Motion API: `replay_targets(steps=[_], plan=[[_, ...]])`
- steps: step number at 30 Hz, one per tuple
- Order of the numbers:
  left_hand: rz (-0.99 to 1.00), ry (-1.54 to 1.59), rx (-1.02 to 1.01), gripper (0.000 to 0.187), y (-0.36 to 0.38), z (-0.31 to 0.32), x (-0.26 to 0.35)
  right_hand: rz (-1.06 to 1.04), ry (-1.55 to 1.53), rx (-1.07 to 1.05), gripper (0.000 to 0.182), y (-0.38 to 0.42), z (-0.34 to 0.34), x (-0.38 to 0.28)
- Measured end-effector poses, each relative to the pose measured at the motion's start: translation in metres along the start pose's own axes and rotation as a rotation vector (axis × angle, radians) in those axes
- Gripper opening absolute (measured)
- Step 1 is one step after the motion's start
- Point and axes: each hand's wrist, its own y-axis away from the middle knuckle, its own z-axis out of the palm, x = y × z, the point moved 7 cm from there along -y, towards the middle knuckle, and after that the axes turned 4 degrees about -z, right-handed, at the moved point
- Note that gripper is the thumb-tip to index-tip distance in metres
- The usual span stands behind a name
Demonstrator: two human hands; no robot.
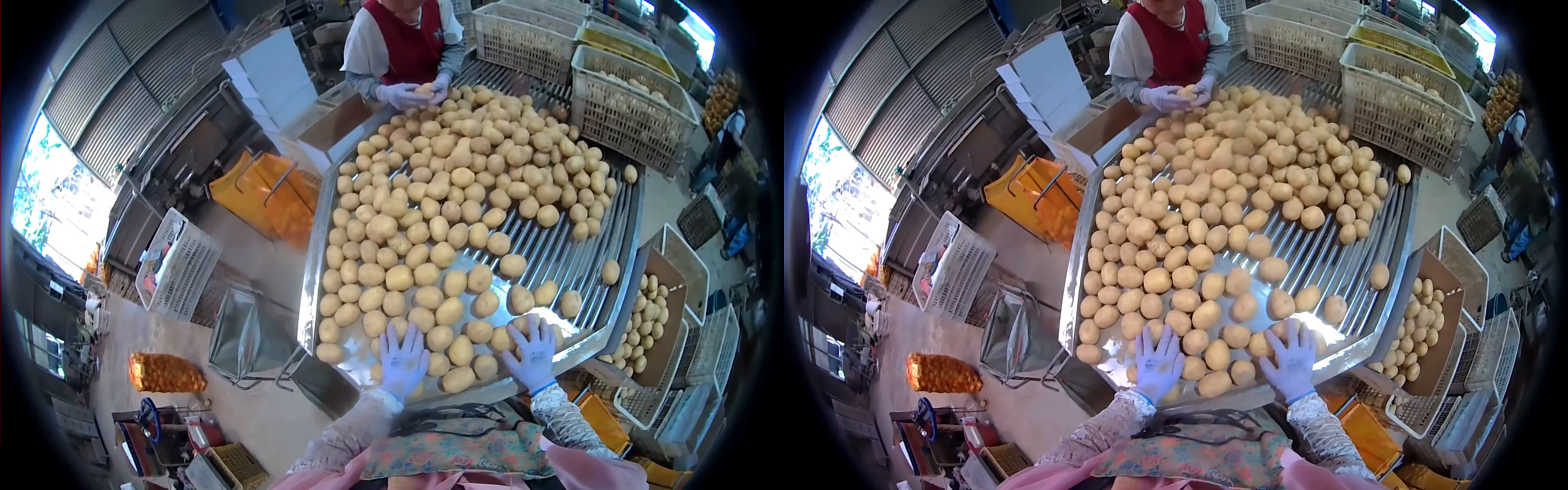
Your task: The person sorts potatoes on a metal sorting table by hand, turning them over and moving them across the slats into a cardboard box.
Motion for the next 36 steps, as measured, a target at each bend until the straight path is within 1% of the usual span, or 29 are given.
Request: replay_targets(steps=[6, 8, 9, 13, 19, 23, 25, 28, 36], plan=[[-0.038, 0.013, 0.0, 0.052, 0.0, -0.004, -0.002, 0.019, -0.023, -0.038, 0.059, 0.0, 0.003, 0.0], [-0.002, 0.024, 0.02, 0.052, 0.0, -0.005, 0.0, 0.02, -0.039, -0.051, 0.059, 0.0, 0.005, 0.001], [-0.005, 0.045, 0.069, 0.051, 0.001, -0.006, 0.001, 0.01, -0.006, -0.042, 0.06, 0.0, 0.005, 0.001], [0.0, 0.078, 0.076, 0.047, 0.001, -0.005, 0.001, -0.005, 0.025, -0.026, 0.061, -0.001, 0.007, 0.001], [-0.003, 0.102, 0.115, 0.049, 0.001, -0.007, 0.001, -0.004, 0.041, -0.028, 0.062, 0.0, 0.005, 0.003], [0.008, 0.102, 0.103, 0.05, 0.0, -0.004, 0.001, 0.018, -0.006, -0.045, 0.059, 0.0, 0.002, 0.001], [-0.012, 0.104, 0.023, 0.053, 0.0, 0.001, 0.0, 0.016, -0.009, -0.047, 0.059, 0.0, 0.003, 0.001], [-0.011, 0.099, 0.015, 0.053, 0.0, 0.002, -0.001, 0.011, -0.007, -0.048, 0.059, 0.0, 0.004, 0.001], [-0.016, 0.097, 0.072, 0.05, -0.001, -0.003, -0.001, -0.005, 0.012, -0.053, 0.061, 0.0, 0.009, 0.003]])
